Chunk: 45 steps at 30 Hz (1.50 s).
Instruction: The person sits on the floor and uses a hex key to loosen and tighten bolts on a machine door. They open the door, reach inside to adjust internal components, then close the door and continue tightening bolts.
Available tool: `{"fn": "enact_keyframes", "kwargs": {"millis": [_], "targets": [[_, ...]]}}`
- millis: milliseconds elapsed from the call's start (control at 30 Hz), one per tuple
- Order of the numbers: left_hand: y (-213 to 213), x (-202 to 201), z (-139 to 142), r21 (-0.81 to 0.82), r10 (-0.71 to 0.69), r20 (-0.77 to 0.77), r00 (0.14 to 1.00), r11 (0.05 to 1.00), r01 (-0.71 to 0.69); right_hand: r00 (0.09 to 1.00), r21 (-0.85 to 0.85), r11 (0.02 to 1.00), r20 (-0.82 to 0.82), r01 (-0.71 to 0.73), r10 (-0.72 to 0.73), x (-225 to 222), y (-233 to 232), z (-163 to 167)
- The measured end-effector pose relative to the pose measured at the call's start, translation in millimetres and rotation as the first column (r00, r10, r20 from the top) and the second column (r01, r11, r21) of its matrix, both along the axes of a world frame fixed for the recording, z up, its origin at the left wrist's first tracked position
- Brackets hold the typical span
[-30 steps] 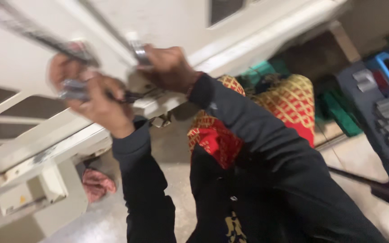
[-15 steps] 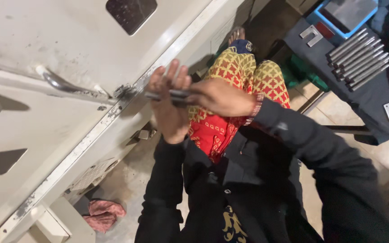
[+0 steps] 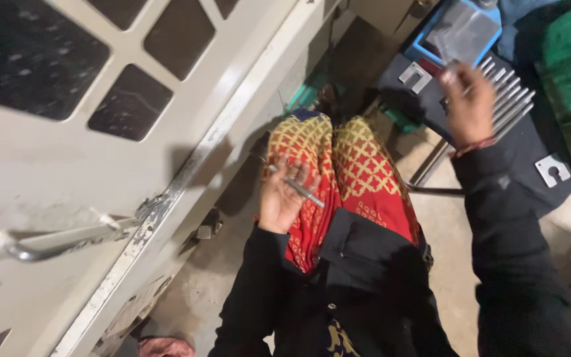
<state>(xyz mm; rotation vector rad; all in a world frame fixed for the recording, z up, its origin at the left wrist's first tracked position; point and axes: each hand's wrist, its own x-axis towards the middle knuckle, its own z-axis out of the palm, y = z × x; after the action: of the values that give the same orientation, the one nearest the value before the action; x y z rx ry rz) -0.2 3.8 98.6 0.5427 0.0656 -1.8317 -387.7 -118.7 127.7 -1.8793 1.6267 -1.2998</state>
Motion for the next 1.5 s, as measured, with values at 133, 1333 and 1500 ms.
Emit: {"fn": "enact_keyframes", "kwargs": {"millis": [133,1333,1500], "targets": [[-6,-17,0,-0.028,-0.189,0.105,0.976,0.981,0.192,0.991,-0.009,0.997,0.104,0.083,-0.082,-33,-32,11],[-10,-12,-85,0.001,-0.207,0.122,0.971,0.978,0.208,0.928,-0.043,0.97,-0.284,0.238,-0.24,-45,-61,-21],[-11,-16,-85,0.003,-0.202,0.125,0.971,0.979,0.203,0.922,-0.035,0.968,-0.299,0.247,-0.246,-52,-68,-23]]}}
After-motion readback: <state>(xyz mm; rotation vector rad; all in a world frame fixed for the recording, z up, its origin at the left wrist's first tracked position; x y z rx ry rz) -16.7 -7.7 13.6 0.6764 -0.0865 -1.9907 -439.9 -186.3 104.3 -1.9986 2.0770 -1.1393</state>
